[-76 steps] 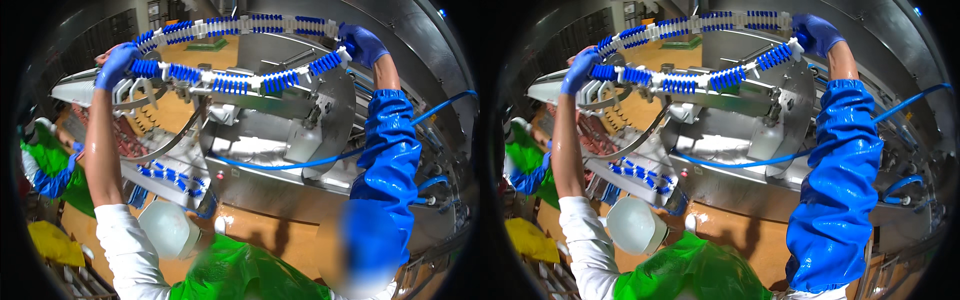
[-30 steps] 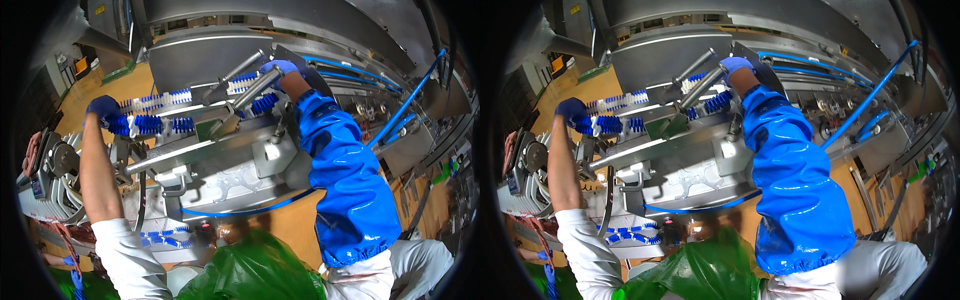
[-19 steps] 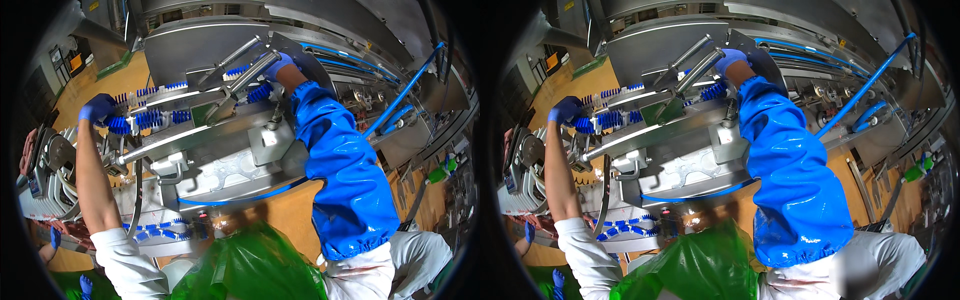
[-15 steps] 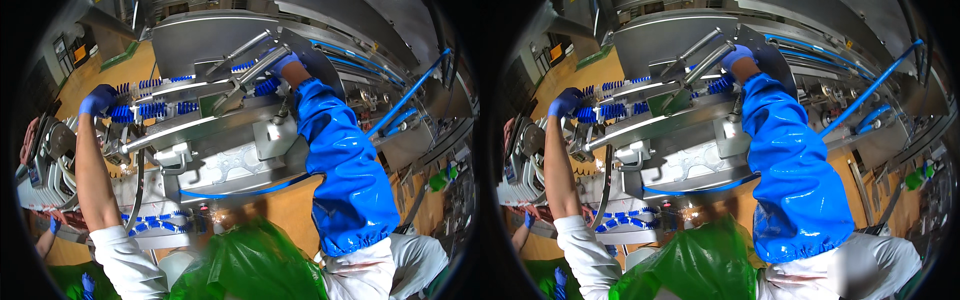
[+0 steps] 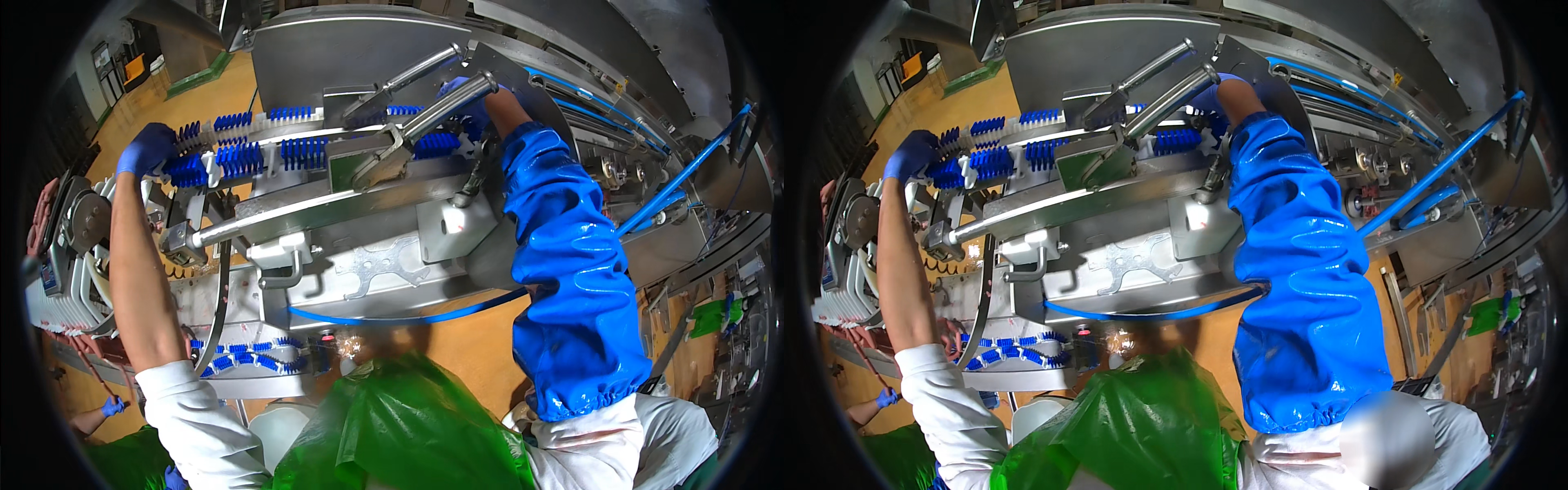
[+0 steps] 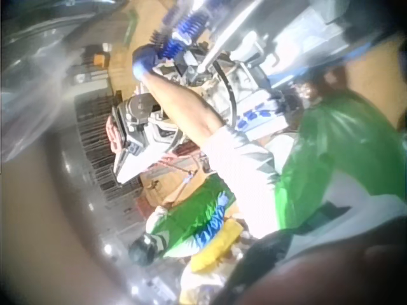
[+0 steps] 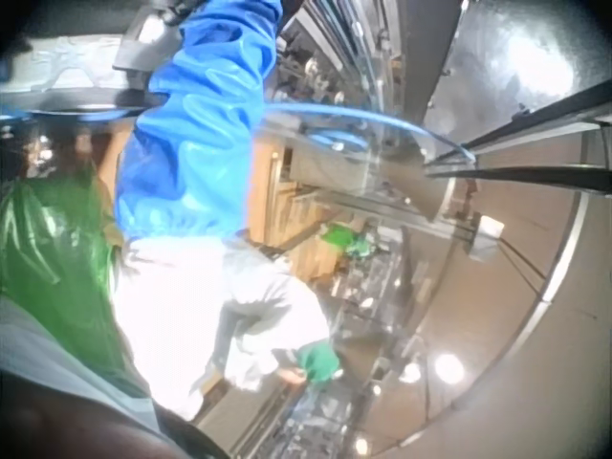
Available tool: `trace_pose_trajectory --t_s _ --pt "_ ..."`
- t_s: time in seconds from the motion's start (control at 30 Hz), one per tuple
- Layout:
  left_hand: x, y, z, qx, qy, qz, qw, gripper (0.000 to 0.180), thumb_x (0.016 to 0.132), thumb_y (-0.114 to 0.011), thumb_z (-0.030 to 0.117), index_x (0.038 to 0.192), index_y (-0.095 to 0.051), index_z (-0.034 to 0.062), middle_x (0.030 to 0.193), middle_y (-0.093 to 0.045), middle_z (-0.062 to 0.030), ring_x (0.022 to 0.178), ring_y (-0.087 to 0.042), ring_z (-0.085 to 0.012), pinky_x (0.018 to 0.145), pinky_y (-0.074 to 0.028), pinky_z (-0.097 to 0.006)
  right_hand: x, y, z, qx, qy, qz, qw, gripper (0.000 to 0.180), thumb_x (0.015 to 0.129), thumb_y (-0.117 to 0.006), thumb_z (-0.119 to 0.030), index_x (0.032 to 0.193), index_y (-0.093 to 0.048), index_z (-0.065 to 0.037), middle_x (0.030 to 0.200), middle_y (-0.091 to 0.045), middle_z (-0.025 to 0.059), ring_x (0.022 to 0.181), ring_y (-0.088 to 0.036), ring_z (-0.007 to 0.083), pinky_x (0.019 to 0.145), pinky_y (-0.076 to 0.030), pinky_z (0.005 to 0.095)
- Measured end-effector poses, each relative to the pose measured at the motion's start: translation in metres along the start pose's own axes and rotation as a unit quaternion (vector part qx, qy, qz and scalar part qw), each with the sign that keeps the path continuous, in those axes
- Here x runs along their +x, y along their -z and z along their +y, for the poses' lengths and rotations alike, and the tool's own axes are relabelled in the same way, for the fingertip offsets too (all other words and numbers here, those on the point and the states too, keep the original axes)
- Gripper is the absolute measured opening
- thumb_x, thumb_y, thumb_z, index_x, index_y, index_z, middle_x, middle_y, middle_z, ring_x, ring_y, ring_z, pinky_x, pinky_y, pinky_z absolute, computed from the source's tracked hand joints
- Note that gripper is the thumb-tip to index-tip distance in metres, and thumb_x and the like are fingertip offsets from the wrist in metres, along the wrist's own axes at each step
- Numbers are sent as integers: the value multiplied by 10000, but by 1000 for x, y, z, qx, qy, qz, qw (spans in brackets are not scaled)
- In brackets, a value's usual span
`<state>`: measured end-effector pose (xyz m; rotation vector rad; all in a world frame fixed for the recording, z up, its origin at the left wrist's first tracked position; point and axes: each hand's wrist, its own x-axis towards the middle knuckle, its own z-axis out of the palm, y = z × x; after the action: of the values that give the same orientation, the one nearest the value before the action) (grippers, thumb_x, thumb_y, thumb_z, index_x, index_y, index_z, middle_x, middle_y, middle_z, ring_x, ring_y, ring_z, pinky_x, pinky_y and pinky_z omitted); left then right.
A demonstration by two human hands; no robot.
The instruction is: The person assembles a long chain of blue and white plastic components onto a metal rod on a machine. They connect individual pieces by hand, inspect the assembly, and use scissors to trim a small part. The person then installs the assembled chain onto the machine's rotating mechanism.
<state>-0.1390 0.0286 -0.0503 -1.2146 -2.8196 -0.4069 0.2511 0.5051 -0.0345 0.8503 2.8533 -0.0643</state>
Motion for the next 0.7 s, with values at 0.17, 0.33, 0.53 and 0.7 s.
trace_pose_trajectory --t_s 0.17,0.33,0.53,0.7 --pt "-28 2 -1 -30 68 -53 996 289 668 -754 175 946 -736 97 920 -697 -97 800 -631 -191 706 -514 -333 17 46 -20 114 36 44 992 451 673 -736 -149 1115 -670 -90 1114 -646 145 901 -647 218 758 -545 347" --pt "-41 6 14 -9 109 -71 991 253 671 -757 162 915 -730 104 898 -700 -78 787 -632 -173 678 -514 -321 -64 107 -77 233 -3 48 971 567 687 -664 -78 1249 -599 -121 976 -653 122 827 -617 188 716 -534 338" --pt "-24 6 22 -11 87 -66 994 271 660 -731 200 921 -743 128 963 -706 -112 855 -659 -241 772 -531 -354 -61 95 -102 -231 115 107 960 373 650 -673 -174 1018 -710 -125 923 -694 135 907 -654 346 795 -529 398" --pt "-20 4 -12 22 20 -16 999 323 620 -759 257 916 -742 129 957 -701 -119 879 -660 -265 791 -532 -360 -60 119 -118 -253 129 109 953 331 646 -682 -172 969 -722 -113 854 -685 128 814 -654 350 748 -532 407"
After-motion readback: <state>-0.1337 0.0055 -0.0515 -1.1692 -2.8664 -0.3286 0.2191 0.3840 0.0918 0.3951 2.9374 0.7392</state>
